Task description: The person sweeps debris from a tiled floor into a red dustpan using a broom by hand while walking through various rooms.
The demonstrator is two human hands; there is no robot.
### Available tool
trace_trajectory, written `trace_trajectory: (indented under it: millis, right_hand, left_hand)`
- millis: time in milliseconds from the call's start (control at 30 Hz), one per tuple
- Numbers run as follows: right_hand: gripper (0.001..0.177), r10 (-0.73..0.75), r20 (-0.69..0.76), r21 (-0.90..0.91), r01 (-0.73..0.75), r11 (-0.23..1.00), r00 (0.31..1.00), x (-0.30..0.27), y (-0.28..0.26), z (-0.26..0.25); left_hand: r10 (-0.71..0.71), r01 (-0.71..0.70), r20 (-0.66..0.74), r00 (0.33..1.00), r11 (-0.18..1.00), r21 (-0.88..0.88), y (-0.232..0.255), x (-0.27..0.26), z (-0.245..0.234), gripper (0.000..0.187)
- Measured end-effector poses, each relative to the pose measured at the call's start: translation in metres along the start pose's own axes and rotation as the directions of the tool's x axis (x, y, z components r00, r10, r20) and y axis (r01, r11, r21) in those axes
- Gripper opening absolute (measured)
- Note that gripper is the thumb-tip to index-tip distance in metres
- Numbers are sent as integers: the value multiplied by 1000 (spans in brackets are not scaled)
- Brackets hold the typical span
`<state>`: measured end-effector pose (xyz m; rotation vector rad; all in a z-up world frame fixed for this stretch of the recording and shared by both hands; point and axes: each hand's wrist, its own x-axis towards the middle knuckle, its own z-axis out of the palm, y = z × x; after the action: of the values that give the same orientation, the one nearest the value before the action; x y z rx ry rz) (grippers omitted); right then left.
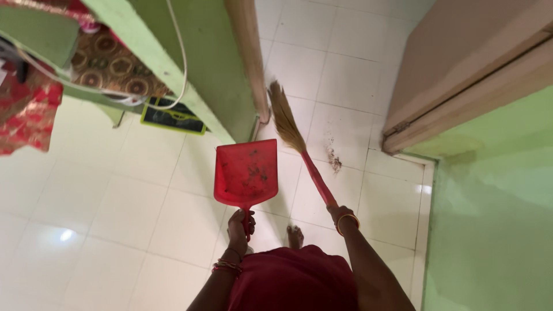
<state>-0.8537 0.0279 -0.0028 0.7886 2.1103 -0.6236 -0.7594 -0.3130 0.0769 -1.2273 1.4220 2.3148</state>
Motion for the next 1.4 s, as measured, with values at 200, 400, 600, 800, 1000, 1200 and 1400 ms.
trace_trajectory:
  millis: [200,400,600,800,1000,1200,1400]
  right_hand:
    - [56,96,38,434,-103,895,995,-50,-23,-3]
    - [53,155,-82,616,-72,784,985,-111,-43,17]
    - [47,231,-196,728,-16,685,953,-125,-2,61]
    - [44,406,-178,847,-71,528,896,-192,85,122]
    - [47,578,-187,807,-211,551,795,-293,152,186]
    - [61,642,-121,551,-487,678,757,-298,164,198]
    - [54,585,-279,396,-464,792,761,-229,158,177]
  left_hand:
    - [-61,46,130,990,993,111,24,52,-18,38]
    - [-113,66,220,969,975,211,55,99,-46,40]
    - [-159,43,323,933,940,339,78,122,-62,37]
    - [-242,75,389,889,914,398,86,123,-64,41]
    - [-281,64,471,836,903,425,75,132,-78,38]
    - [-313,87,429,847,879,469,65,140,-79,38]
    - [-309,85,427,850,880,467,78,134,-83,37]
